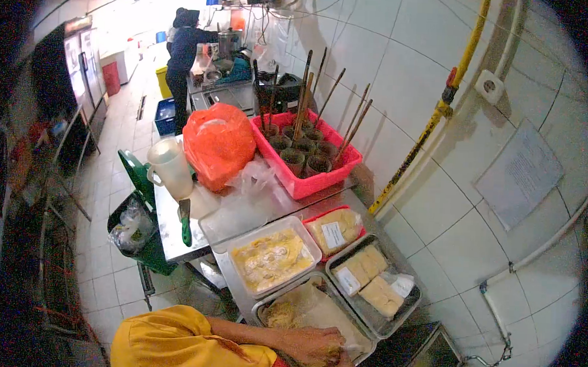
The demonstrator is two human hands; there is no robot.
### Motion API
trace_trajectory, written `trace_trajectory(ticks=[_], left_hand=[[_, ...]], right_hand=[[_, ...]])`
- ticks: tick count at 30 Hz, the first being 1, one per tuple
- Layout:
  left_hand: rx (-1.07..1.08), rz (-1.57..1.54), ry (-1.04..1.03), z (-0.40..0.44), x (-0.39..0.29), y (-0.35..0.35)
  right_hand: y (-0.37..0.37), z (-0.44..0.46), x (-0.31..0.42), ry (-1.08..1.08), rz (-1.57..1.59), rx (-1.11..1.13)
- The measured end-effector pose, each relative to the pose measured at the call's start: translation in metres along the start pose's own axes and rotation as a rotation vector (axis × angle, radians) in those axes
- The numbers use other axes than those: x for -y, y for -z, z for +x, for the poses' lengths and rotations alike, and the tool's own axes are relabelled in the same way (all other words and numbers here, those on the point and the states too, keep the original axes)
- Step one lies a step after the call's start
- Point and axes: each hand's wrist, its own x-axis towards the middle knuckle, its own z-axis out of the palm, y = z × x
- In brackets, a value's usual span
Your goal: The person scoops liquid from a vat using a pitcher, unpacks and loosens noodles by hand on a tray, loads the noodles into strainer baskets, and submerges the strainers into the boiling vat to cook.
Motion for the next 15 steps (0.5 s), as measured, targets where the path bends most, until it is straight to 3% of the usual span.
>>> trace_trajectory(ticks=[2,4,6,7,9,11,12,14,15], left_hand=[[-0.130,0.113,-0.053,-0.001,0.004,-0.004],[-0.236,0.221,-0.105,-0.002,0.009,-0.014],[-0.268,-0.157,-0.269,0.007,0.016,-0.021],[-0.266,-0.154,-0.267,0.010,0.026,-0.028],[-0.043,-0.263,-0.104,0.015,0.053,-0.046],[-0.007,-0.185,-0.115,0.017,0.078,-0.052],[0.032,-0.107,-0.119,0.016,0.084,-0.053],[0.078,-0.262,-0.014,0.012,0.066,-0.032],[0.125,-0.417,0.093,0.012,0.060,-0.024]], right_hand=[[0.034,-0.005,0.100,0.062,-0.086,-0.121],[0.051,0.001,0.141,0.085,-0.068,-0.234],[0.069,0.002,0.176,0.277,0.105,-0.488],[0.074,0.000,0.172,0.317,0.168,-0.576],[0.086,-0.004,0.179,0.365,0.227,-0.662],[0.102,-0.010,0.210,0.418,0.097,-0.923],[0.105,-0.012,0.204,0.421,0.094,-0.924],[0.113,-0.017,0.185,0.263,0.120,-0.391],[0.118,-0.019,0.199,-0.035,-0.016,-0.138]])
